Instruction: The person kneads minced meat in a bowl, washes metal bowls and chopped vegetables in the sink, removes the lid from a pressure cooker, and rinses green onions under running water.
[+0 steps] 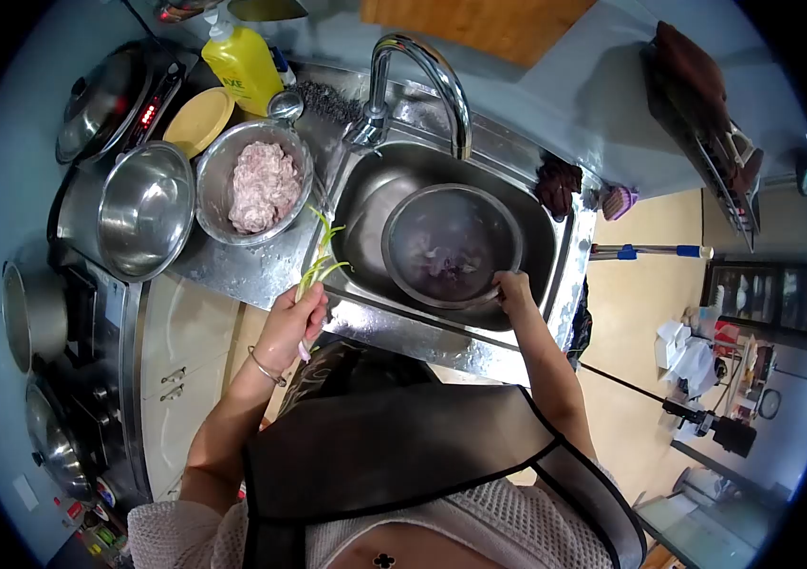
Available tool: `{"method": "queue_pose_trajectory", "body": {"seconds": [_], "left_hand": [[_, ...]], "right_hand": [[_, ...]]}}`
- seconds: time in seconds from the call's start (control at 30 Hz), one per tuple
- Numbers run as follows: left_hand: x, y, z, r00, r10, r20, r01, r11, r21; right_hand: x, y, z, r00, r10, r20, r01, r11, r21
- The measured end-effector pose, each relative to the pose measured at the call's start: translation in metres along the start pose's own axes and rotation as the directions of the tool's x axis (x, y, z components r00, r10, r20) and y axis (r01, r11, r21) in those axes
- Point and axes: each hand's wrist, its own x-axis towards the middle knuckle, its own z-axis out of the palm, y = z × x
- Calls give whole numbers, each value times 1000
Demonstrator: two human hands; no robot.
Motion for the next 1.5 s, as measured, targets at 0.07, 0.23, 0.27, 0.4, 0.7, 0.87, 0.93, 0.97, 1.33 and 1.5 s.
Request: {"method": "queue_pose_trajectory", "body": {"seconds": [0.07,0.23,0.27,0.4,0.7,0.87,0.93,0.97,1.33,1.5], "left_hand": [[1,-1,-1,1000,20,-2,-20,1000,7],[-1,-4,0,998,30,-48,-29,1000,11],[-1,-5,0,998,43,-56,-42,999,25],[-3,-9,0,993,79,-87,-73,994,77],[-6,-14,2,990,85,-113,-78,995,64],[-8,-16,5,985,91,-144,-79,993,89],[-9,-18,5,986,89,-141,-78,994,80],[-9,-19,5,985,89,-145,-78,994,81],[-14,-31,5,981,97,-166,-86,994,71],[-17,-35,5,978,95,-185,-85,994,63]], "right_hand": [[-4,-6,3,1000,-21,4,21,1000,2],[6,-8,5,998,-64,16,64,997,-42],[9,-8,3,996,-81,23,83,994,-71],[3,-13,10,975,-222,30,223,973,-56],[8,-22,15,975,-217,55,224,952,-208],[6,-26,18,961,-258,101,272,948,-167],[5,-28,19,949,-290,127,308,939,-156],[6,-29,20,954,-279,105,295,936,-194],[58,-16,11,965,-235,121,263,893,-366],[34,-32,18,974,-174,143,212,921,-327]]}}
